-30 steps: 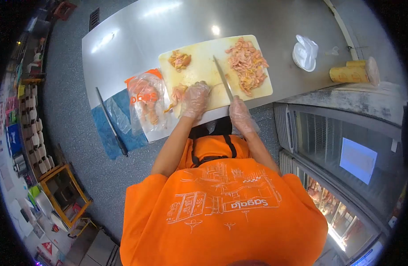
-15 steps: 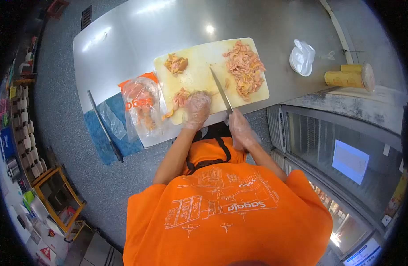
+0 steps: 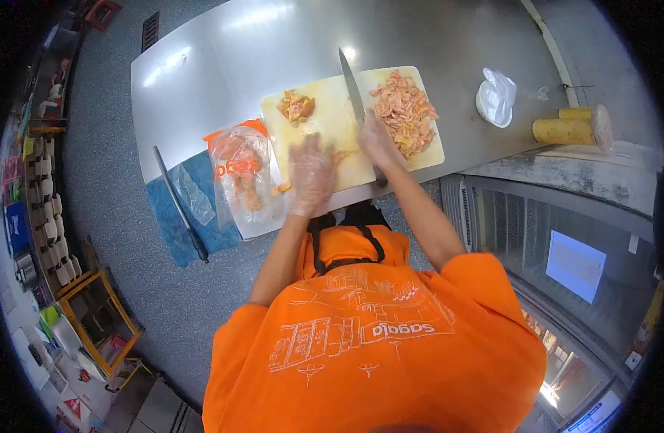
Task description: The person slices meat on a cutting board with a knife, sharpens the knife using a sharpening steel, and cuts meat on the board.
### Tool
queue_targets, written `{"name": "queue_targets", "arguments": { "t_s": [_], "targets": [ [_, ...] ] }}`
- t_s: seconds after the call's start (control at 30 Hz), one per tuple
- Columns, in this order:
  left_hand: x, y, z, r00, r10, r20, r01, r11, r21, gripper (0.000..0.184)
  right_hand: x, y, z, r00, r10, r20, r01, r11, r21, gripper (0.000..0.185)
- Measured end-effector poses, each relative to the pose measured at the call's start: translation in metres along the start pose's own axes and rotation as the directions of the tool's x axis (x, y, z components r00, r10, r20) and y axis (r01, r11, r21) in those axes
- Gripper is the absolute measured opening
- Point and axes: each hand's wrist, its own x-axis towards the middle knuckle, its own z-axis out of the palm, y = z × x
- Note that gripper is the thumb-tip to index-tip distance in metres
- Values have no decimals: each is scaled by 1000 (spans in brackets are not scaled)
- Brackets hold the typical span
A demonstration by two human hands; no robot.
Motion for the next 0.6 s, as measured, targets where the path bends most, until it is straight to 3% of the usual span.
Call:
{"name": "queue_targets", "arguments": {
  "t_s": [0.03,0.1,0.13,0.23,0.33,0.43,0.53,0.57,0.6],
  "targets": [
    [0,-10,-8,999,-2,-44,5,998,69,26,-38,38,24,986,-160,-39,155,982,-106,28],
    [-3,-33,5,937,-26,348,21,1000,20,28,-99,45,11,988,-129,80,136,987,-85,27],
    [-2,-41,10,848,-24,529,30,1000,-2,29,-112,22,-20,970,56,237,-62,998,17,25],
    [1,-38,4,892,-91,442,124,991,-46,22,-118,36,-44,964,244,103,-242,970,-29,23],
    [16,-22,-23,909,-138,394,248,938,-243,23,-111,34,-52,989,147,31,-146,989,-37,24],
    [16,-13,12,787,-380,486,594,678,-433,35,-115,0,-60,976,161,145,-167,986,27,25],
    [35,-21,6,734,-390,556,670,554,-495,33,-123,-7,-75,959,227,166,-245,965,95,24],
    [40,-22,8,567,-388,727,819,178,-545,30,-126,-5,-77,955,256,150,-274,956,109,25],
    [45,-17,2,635,-409,655,770,262,-583,25,-129,-2,-80,949,284,134,-300,946,124,27]
  ]
}}
